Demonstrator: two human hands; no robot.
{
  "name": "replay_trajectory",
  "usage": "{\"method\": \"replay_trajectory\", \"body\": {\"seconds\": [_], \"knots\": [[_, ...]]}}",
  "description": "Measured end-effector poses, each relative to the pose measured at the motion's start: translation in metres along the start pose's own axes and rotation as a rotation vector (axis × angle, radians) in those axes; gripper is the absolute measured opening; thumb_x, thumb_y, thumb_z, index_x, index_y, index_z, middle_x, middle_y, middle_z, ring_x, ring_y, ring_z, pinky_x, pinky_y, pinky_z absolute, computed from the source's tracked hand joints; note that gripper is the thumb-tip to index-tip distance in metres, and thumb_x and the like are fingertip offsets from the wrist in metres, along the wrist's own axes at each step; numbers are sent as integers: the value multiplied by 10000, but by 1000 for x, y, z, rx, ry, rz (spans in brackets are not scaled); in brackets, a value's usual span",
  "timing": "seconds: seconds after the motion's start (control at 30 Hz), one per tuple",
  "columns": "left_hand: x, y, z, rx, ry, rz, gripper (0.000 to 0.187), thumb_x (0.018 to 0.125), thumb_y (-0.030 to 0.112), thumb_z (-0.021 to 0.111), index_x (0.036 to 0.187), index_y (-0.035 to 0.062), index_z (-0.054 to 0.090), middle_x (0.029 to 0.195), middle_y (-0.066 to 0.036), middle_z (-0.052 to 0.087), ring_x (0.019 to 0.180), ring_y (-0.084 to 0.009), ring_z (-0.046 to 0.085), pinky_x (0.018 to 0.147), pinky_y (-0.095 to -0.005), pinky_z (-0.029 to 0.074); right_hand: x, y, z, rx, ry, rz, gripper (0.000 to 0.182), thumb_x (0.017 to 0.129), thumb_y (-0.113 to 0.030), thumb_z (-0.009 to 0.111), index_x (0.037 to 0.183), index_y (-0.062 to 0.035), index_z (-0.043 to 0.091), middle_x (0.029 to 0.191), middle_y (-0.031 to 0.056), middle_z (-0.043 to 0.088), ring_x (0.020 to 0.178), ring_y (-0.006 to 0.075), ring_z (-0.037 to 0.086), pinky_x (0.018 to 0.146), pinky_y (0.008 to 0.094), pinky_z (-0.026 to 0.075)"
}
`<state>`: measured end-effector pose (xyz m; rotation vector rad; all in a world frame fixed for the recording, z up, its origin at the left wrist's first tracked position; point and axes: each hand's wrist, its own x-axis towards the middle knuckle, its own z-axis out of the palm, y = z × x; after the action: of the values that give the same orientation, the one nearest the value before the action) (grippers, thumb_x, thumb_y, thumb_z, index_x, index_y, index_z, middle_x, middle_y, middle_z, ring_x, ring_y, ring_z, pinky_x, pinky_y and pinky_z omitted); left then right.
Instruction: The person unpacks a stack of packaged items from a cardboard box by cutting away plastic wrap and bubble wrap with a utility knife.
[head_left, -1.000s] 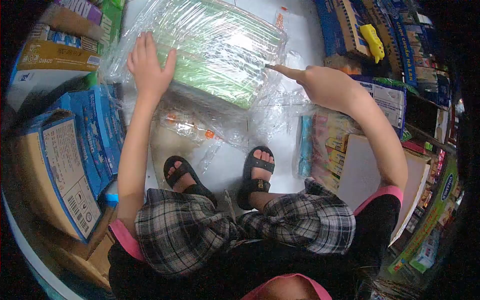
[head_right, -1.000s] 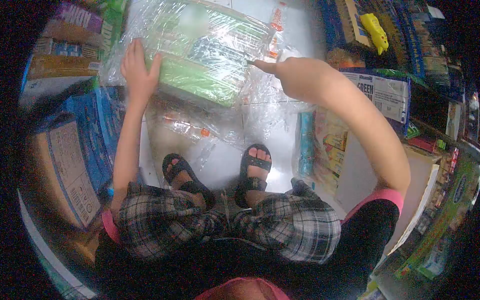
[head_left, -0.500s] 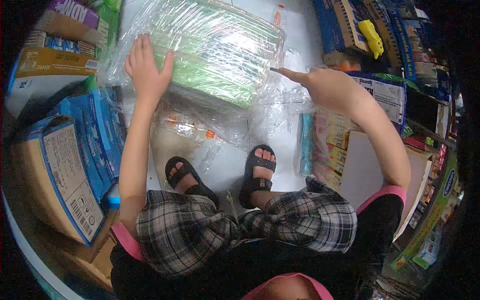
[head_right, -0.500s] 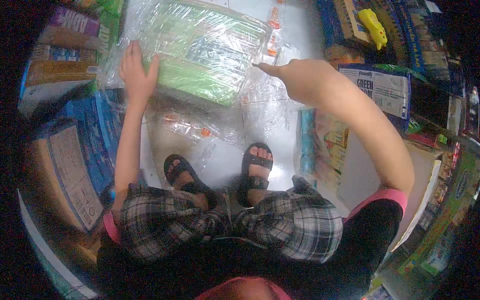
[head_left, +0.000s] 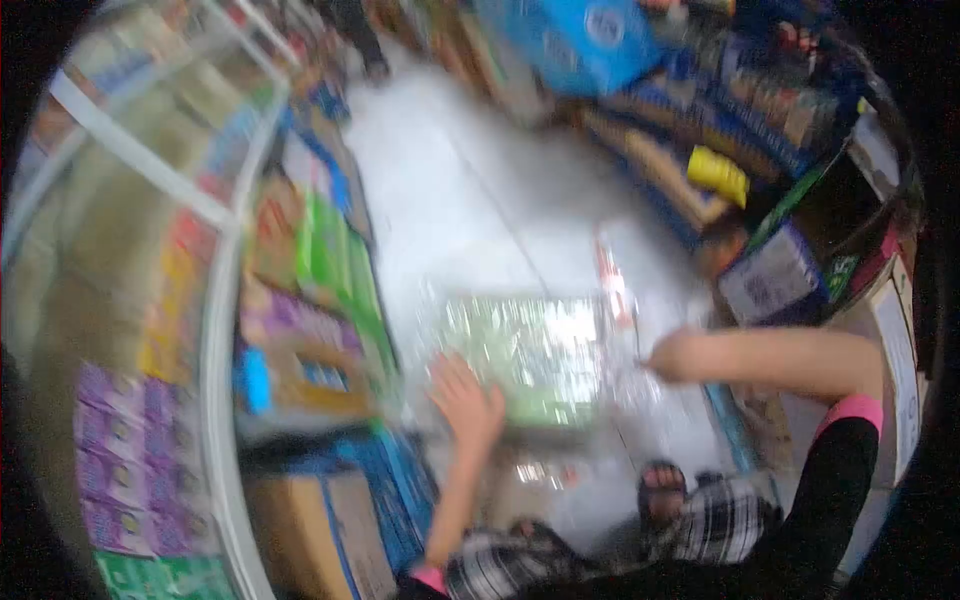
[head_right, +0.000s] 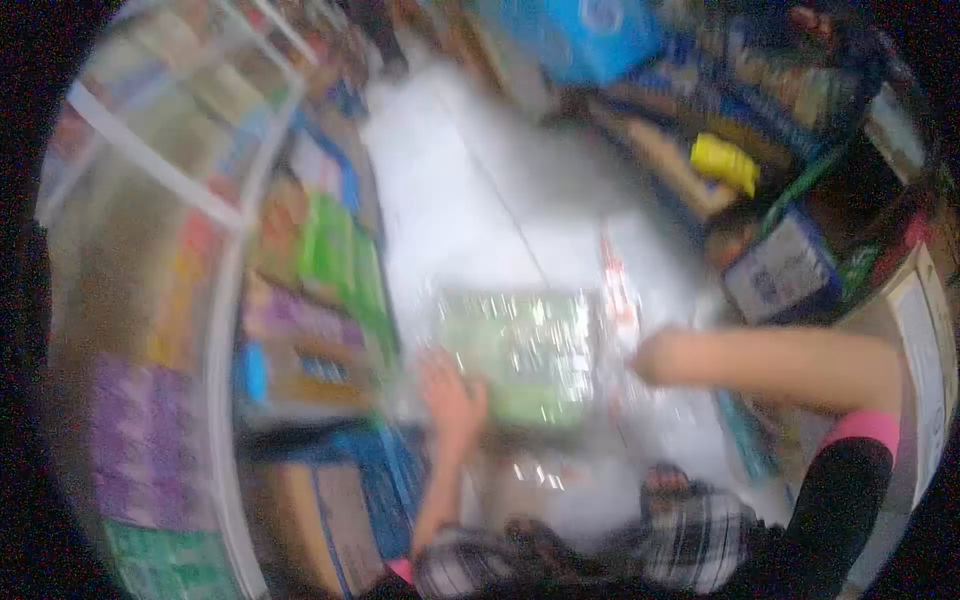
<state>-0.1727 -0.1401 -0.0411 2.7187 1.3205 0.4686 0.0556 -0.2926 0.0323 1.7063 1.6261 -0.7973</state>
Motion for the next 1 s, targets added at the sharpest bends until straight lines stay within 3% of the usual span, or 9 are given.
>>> {"method": "replay_trajectory", "body": {"seconds": [0.07, 0.1, 0.17, 0.37, 0.67, 0.77, 0.83, 0.93, 1.0], "knots": [[5, 30, 6, -209, -317, 305, 651, 669, 292, 518, 1173, -52, 292, 1219, -250, 272, 1158, -361, 225, 926, -507, 175, 30, 9, 22, -28, -22, -62, 477, 753, -110, 354, 1212, -236, 328, 937, 58, 540, 845, 238, 535, 660, 384, 442], [4, 54, 5, -180, -172, 683, 619, 660, 297, 542, 1139, -38, 338, 1170, -239, 331, 1120, -352, 287, 896, -487, 247, 41, 9, 22, -80, -99, -52, 466, 761, -115, 340, 1210, -235, 333, 956, 44, 536, 864, 236, 529, 672, 387, 440], [0, 76, 23, -148, -260, 947, 604, 661, 310, 551, 1111, -48, 366, 1141, -233, 364, 1100, -353, 313, 865, -491, 283, 60, 14, 21, -87, -116, -59, 454, 764, -125, 338, 1206, -230, 341, 982, 37, 530, 878, 237, 524, 679, 388, 439], [4, 91, 24, 279, -244, 1086, 559, 667, 316, 541, 1060, -55, 399, 1081, -204, 417, 1014, -315, 400, 782, -460, 372, 50, 11, 33, -96, -64, -169, 386, 782, -154, 339, 1164, -174, 398, 1026, 45, 527, 928, 254, 509, 699, 394, 435], [6, 104, 23, 49, -341, 844, 419, 654, 330, 556, 911, 9, 477, 887, -136, 478, 832, -274, 475, 676, -410, 374, 73, 17, 89, 144, 360, -198, 274, 801, -266, 354, 801, -111, 580, 767, 110, 578, 712, 290, 552, 602, 426, 424], [2, 100, 24, 5, -296, 826, 429, 670, 330, 542, 951, 17, 458, 925, -130, 459, 879, -258, 435, 728, -399, 337, 90, 19, 120, 106, 240, -24, 212, 714, -188, 467, 862, -93, 585, 785, 114, 586, 739, 291, 557, 578, 383, 440], [-3, 93, 33, 9, -324, 813, 439, 676, 328, 538, 977, 19, 455, 944, -129, 458, 877, -254, 430, 733, -394, 330, 74, 34, 150, -24, -156, 32, 292, 669, -146, 500, 948, -91, 567, 879, 117, 577, 818, 282, 547, 667, 376, 435], [-11, 79, 44, -206, -40, 845, 490, 681, 286, 546, 1085, 38, 424, 1070, -124, 431, 945, -260, 413, 788, -392, 296, 41, 45, 170, 59, -372, 128, 424, 654, -78, 487, 1077, -95, 493, 984, 147, 537, 881, 270, 528, 730, 380, 415], [-7, 82, 44, -238, -54, 830, 476, 679, 278, 550, 1077, 45, 431, 1073, -122, 428, 973, -264, 399, 805, -394, 285, 58, 62, 171, 178, -281, 86, 460, 666, -67, 470, 1123, -111, 447, 999, 155, 527, 884, 281, 525, 730, 380, 415]]}}
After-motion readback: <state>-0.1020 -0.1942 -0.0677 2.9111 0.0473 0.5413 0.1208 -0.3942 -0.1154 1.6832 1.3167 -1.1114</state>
